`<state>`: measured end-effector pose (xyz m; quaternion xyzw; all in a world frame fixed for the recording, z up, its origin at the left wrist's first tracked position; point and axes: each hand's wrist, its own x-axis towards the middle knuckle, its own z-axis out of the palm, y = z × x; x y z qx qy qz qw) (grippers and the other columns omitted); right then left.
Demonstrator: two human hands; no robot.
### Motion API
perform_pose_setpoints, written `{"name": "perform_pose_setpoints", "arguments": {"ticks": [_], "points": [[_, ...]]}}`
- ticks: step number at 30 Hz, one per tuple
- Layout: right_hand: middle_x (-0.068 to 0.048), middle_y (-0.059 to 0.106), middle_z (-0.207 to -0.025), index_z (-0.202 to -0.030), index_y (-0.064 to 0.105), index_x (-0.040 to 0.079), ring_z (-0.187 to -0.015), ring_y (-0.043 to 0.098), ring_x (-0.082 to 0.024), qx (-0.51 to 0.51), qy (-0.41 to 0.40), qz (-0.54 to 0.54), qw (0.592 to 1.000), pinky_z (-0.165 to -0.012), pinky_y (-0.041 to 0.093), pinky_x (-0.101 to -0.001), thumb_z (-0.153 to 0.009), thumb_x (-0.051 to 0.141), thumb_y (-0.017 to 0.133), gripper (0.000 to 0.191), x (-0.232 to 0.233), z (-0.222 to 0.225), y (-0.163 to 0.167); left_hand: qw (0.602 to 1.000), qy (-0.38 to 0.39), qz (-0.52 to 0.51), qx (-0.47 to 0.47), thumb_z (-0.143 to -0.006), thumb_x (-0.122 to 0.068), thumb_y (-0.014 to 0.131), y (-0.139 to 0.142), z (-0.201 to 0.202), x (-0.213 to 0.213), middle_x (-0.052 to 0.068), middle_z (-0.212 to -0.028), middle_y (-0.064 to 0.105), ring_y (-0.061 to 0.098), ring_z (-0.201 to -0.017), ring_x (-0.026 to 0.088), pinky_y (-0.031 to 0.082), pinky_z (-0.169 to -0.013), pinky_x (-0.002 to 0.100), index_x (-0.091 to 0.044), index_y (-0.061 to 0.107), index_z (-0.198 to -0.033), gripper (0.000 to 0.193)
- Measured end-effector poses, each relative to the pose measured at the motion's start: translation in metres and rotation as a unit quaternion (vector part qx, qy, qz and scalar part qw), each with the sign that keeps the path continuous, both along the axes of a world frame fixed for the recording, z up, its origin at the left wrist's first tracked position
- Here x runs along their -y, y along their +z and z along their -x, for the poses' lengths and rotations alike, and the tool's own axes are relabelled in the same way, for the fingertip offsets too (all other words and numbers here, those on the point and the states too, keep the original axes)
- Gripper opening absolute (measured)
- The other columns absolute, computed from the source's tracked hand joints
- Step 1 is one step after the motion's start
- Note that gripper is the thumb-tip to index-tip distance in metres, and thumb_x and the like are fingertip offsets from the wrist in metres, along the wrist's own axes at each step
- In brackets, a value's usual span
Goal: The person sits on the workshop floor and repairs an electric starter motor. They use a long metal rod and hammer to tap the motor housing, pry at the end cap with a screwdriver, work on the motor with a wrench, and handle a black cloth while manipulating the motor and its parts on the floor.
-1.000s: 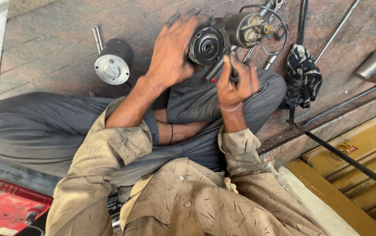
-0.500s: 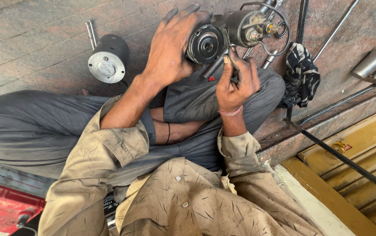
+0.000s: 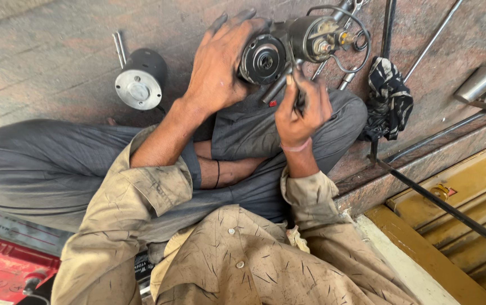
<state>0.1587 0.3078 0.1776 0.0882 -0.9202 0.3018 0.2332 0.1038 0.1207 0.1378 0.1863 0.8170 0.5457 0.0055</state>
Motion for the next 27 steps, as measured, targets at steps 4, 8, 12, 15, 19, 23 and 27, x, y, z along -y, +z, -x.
{"name": "perform_pose_setpoints", "arguments": {"ticks": [4, 8, 12, 15, 19, 23, 27], "points": [[-0.017, 0.070, -0.092, -0.103, 0.066, -0.004, -0.077, 0.068, -0.030, -0.016, 0.003, -0.020, 1.000, -0.066, 0.051, -0.0398, -0.096, -0.005, 0.072, 0.009, -0.001, -0.003, 0.007, 1.000, 0.003, -0.012, 0.019, -0.067, -0.011, 0.091, 0.002, 0.001, 0.001, 0.013, -0.144, 0.062, 0.052, -0.141, 0.034, 0.037, -0.113, 0.051, -0.011, 0.051, -0.144, 0.086], [-0.015, 0.068, -0.089, -0.108, 0.070, -0.001, -0.074, 0.066, -0.029, -0.037, -0.002, -0.046, 0.998, -0.064, 0.049, -0.0402, -0.095, -0.005, 0.072, 0.013, 0.003, 0.007, 0.000, 1.000, 0.010, -0.008, -0.006, -0.067, -0.012, 0.092, 0.002, 0.001, 0.000, 0.014, -0.145, 0.060, 0.050, -0.142, 0.035, 0.036, -0.116, 0.052, -0.010, 0.051, -0.143, 0.086], [-0.013, 0.063, -0.084, -0.110, 0.073, 0.001, -0.072, 0.062, -0.029, -0.036, -0.004, -0.080, 0.996, -0.064, 0.046, -0.0416, -0.093, -0.007, 0.073, 0.018, 0.001, 0.011, -0.002, 1.000, 0.007, -0.006, 0.004, -0.075, -0.015, 0.092, 0.002, 0.001, 0.002, 0.013, -0.147, 0.059, 0.050, -0.144, 0.033, 0.037, -0.115, 0.052, -0.011, 0.051, -0.145, 0.081], [-0.014, 0.062, -0.082, -0.109, 0.074, -0.001, -0.068, 0.060, -0.027, -0.039, -0.004, -0.095, 0.995, -0.061, 0.043, -0.0403, -0.092, -0.007, 0.076, 0.019, -0.004, 0.005, 0.003, 1.000, 0.004, -0.005, 0.000, -0.072, -0.011, 0.088, 0.003, 0.002, 0.003, 0.010, -0.146, 0.061, 0.047, -0.147, 0.033, 0.036, -0.117, 0.052, -0.012, 0.051, -0.144, 0.081], [-0.013, 0.059, -0.080, -0.108, 0.072, 0.000, -0.069, 0.059, -0.028, -0.055, 0.006, -0.114, 0.992, -0.061, 0.043, -0.0404, -0.092, -0.007, 0.077, 0.018, -0.006, 0.001, 0.006, 1.000, 0.012, -0.009, -0.008, -0.074, -0.014, 0.090, 0.003, 0.003, 0.003, 0.010, -0.145, 0.061, 0.046, -0.147, 0.032, 0.035, -0.117, 0.052, -0.012, 0.051, -0.143, 0.080], [-0.013, 0.055, -0.077, -0.107, 0.073, 0.000, -0.066, 0.055, -0.029, -0.077, 0.033, -0.150, 0.985, -0.060, 0.039, -0.0420, -0.091, -0.008, 0.078, 0.018, -0.007, 0.012, 0.001, 1.000, 0.008, 0.001, -0.014, -0.074, -0.012, 0.089, 0.001, 0.001, 0.003, 0.009, -0.145, 0.061, 0.046, -0.148, 0.032, 0.033, -0.120, 0.054, -0.011, 0.050, -0.145, 0.081], [-0.012, 0.049, -0.074, -0.108, 0.074, -0.001, -0.066, 0.053, -0.029, -0.101, 0.093, -0.202, 0.970, -0.060, 0.042, -0.0417, -0.090, -0.007, 0.077, 0.019, -0.016, 0.021, 0.005, 1.000, 0.013, -0.005, -0.007, -0.072, -0.015, 0.091, -0.001, 0.000, 0.002, 0.011, -0.145, 0.060, 0.046, -0.147, 0.033, 0.032, -0.119, 0.055, -0.011, 0.050, -0.144, 0.082]]}}
